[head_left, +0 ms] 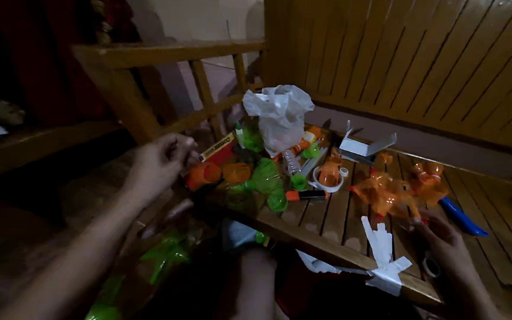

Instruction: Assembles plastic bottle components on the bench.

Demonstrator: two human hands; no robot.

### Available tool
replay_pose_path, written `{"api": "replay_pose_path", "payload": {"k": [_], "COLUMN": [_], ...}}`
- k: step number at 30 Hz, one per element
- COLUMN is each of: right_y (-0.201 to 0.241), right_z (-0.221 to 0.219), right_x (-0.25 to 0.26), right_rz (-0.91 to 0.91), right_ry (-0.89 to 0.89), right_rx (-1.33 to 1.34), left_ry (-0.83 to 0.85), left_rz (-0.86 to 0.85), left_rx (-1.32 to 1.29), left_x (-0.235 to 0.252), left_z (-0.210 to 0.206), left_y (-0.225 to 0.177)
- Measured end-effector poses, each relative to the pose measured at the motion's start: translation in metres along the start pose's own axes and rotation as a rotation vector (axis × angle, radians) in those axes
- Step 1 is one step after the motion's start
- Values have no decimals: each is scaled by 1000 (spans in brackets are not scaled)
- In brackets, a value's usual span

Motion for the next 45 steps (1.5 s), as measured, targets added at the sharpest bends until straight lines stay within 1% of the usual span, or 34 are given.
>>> {"api": "replay_pose_path", "payload": {"k": [3, 6, 9, 13, 15, 16, 18, 20, 22, 24, 26, 28, 30, 32, 33, 35, 38, 40, 42, 45], "right_y": [5, 16, 34, 56, 63, 67, 76, 86, 94, 100, 100, 96, 88, 79, 73, 62, 50, 43, 37, 31], "right_z": [7, 16, 24, 34, 39, 40, 37, 29, 19, 11, 8, 12, 20, 28, 33, 40, 44, 45, 45, 43], "right_x": [-8, -14, -25, -44, -50, -52, -55, -59, -64, -71, -80, -90, -98, -106, -109, -115, -120, -122, -123, -124], "right_rz": [13, 76, 134, 152, 165, 174, 206, 251, 314, 350, 357, 354, 349, 311, 293, 260, 208, 188, 183, 180], "right_ry": [-10, -6, -1, 23, 34, 43, 44, 45, 67, 80, 94, 102, 95, 95, 100, 100, 100, 93, 87, 87], "right_rx": [-170, -304, -367, -377, -372, -367, -357, -326, -282, -244, -224, -217, -213, -192, -177, -162, -140, -117, -94, -62], "left_ry": [77, 262, 411, 455, 477, 494, 504, 530, 568, 529, 414, 302, 312, 345, 357, 302, 180, 119, 86, 111], "left_rz": [-69, -99, -73, -38, -45, -83, -257, -432, -500, -548, -604, -623, -559, -484, -430, -341, -279, -306, -409, -558], "left_rx": [140, 313, 462, 505, 469, 422, 300, 218, 183, 236, 369, 507, 696, 944, 998, 972, 916, 916, 950, 1084], "left_x": [-14, -3, 9, 18, 16, 15, 14, 15, 17, 31, 57, 81, 108, 132, 142, 154, 166, 172, 176, 181], "left_z": [-6, -19, -37, -49, -50, -52, -67, -90, -114, -136, -160, -172, -173, -165, -158, -138, -111, -100, -97, -103], "left_y": [27, 30, 31, 33, 14, 0, -28, -56, -88, -109, -113, -109, -104, -101, -101, -107, -115, -118, -115, -98]}}
Point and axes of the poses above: each hand's wrist, its own x-axis towards the middle knuckle, its own z-axis out of the back of the hand, y = z × x, the point moved 4 cm from there along x, towards the middle knuckle, and after that the axes turned 5 degrees about z, right-handed, at the moved point
